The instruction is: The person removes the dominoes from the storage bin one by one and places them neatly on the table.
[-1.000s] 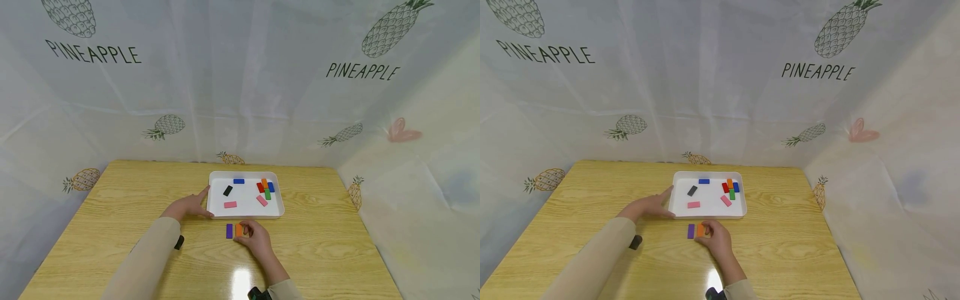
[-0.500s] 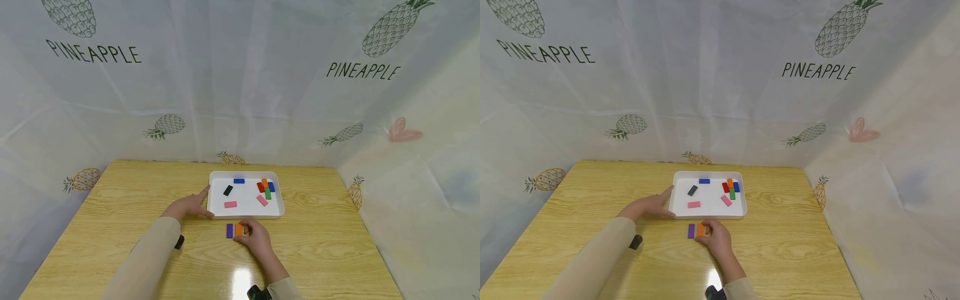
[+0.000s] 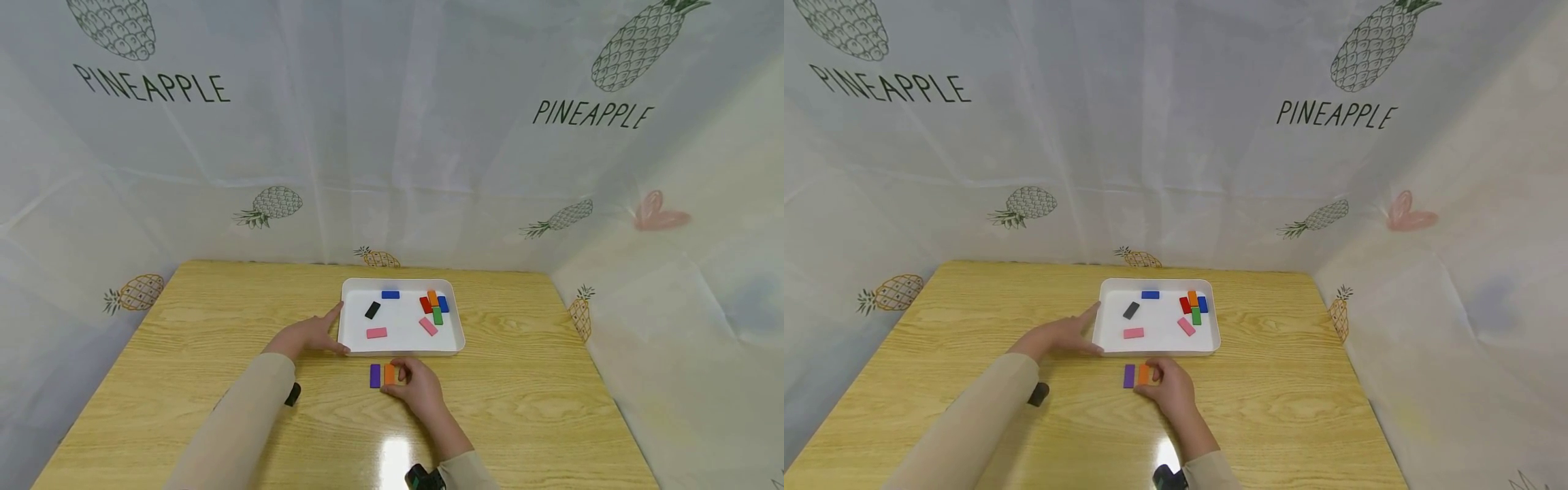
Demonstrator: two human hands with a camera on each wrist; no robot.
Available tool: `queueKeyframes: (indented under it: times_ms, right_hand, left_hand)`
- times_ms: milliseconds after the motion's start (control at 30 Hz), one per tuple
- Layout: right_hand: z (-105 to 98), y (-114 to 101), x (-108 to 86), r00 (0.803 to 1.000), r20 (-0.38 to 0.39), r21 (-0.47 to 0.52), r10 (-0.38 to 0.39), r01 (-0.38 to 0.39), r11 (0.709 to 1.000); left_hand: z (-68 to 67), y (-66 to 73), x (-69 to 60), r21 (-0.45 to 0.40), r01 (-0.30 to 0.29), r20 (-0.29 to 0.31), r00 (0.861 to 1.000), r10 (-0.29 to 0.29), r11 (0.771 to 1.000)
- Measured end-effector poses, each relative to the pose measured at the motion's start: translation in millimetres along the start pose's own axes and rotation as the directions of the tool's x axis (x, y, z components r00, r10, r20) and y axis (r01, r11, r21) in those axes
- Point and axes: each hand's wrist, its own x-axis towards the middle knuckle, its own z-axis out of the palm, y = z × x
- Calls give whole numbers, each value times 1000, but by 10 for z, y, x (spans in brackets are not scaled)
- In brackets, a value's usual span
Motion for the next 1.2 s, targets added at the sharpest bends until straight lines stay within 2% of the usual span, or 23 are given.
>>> queueKeyframes:
  times_ms: [167,300,433,600,733,933,1200]
  right_hand:
    - [-109,-63,-12,998,57,128,-17,10,992]
    - [-265,-198,-1,994,94,156,-58,43,987]
    - [-413,-342,96,991,87,183,-99,81,980]
    - [-536,-458,296,992,70,136,-107,96,986]
    - [-570,-503,459,991,100,126,-85,72,989]
    - [-504,-475,649,984,172,99,-36,19,995]
    - [-371,-412,861,977,214,13,21,-24,1000]
  left_hand:
    - [-12,7,-14,-1,10,3,1000,-10,1000]
    - [-14,14,-21,-2,9,2,1000,-9,1000]
    - [-13,11,-14,-10,3,-2,1000,-3,1000]
    - [-2,-6,-6,-21,-5,-9,1000,4,1000]
    - [4,-9,-7,-24,-4,-12,1000,4,1000]
    - [-2,-2,-8,-22,-15,-12,1000,14,1000]
    - [2,-4,-5,-21,-11,-12,1000,11,1000]
